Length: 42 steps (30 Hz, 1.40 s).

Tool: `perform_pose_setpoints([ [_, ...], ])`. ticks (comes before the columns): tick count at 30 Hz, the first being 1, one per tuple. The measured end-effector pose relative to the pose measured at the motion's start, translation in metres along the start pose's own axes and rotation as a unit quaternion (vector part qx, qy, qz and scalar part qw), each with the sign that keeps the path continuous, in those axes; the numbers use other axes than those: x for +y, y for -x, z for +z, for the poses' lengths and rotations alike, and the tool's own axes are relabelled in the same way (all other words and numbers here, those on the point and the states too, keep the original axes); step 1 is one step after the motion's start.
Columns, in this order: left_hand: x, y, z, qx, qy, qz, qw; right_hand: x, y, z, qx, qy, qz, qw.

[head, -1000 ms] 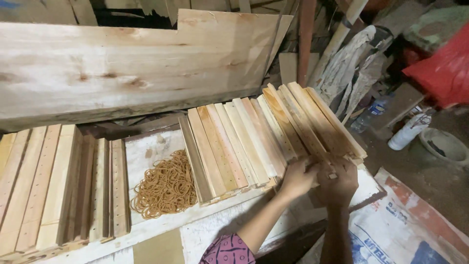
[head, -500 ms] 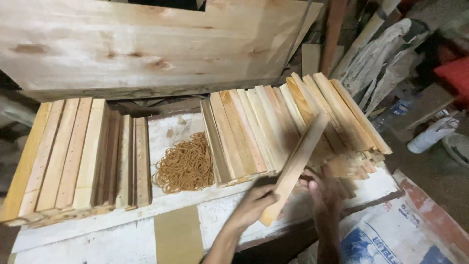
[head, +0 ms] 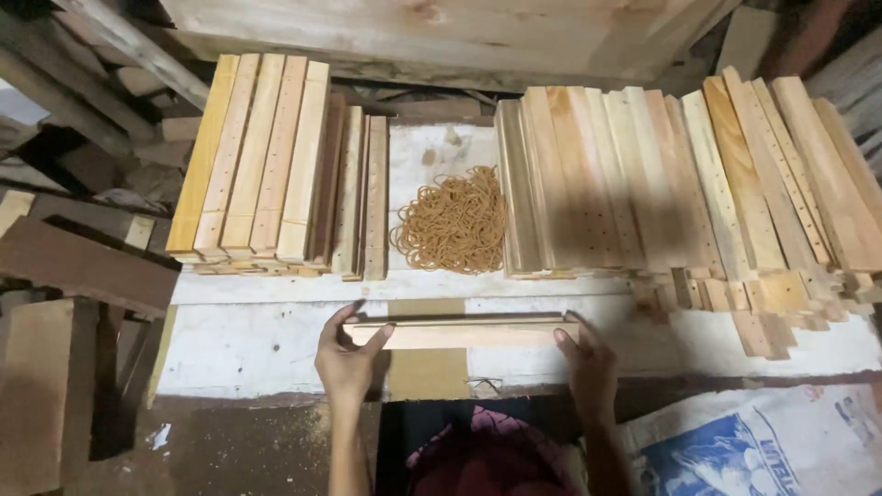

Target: The person repeatedly picks up thin wooden slats with pre-drilled holes, aligns them in pairs, and secures them with rubber bands. The person stacks the completed pairs on the left side of the table.

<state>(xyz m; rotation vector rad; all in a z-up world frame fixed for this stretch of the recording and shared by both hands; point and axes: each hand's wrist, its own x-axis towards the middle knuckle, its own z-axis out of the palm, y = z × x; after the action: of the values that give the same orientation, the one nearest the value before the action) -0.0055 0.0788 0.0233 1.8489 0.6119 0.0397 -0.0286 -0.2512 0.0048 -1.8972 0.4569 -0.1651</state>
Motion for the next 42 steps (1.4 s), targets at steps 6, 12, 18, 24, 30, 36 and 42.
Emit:
perform_pose_setpoints([
  [6, -0.013, 0.01, 0.019, 0.146, -0.08, 0.092, 0.982, 0.015, -0.018, 0.014, -0.011, 0.05, -0.033, 0.998],
  [12, -0.052, -0.003, 0.036, 0.189, -0.134, 0.111, 0.966, 0.001, -0.018, 0.016, 0.001, 0.155, -0.049, 0.987],
  [18, -0.044, 0.004, 0.027, 0.235, -0.135, 0.144, 0.952, 0.009, -0.02, 0.023, 0.008, 0.22, -0.116, 0.969],
  [24, -0.05, -0.001, 0.028, 0.295, -0.089, 0.107, 0.945, 0.027, -0.025, 0.029, 0.043, 0.221, -0.044, 0.973],
  [30, -0.034, -0.002, 0.016, 0.263, -0.047, 0.09, 0.96, 0.043, -0.029, 0.031, 0.081, 0.252, -0.103, 0.959],
  [36, -0.04, 0.003, -0.012, 0.083, 0.02, 0.068, 0.994, 0.033, -0.019, 0.033, 0.087, 0.222, -0.129, 0.963],
  [42, -0.049, -0.001, -0.025, -0.012, 0.001, 0.113, 0.993, 0.05, -0.023, 0.026, 0.05, 0.16, -0.051, 0.985],
])
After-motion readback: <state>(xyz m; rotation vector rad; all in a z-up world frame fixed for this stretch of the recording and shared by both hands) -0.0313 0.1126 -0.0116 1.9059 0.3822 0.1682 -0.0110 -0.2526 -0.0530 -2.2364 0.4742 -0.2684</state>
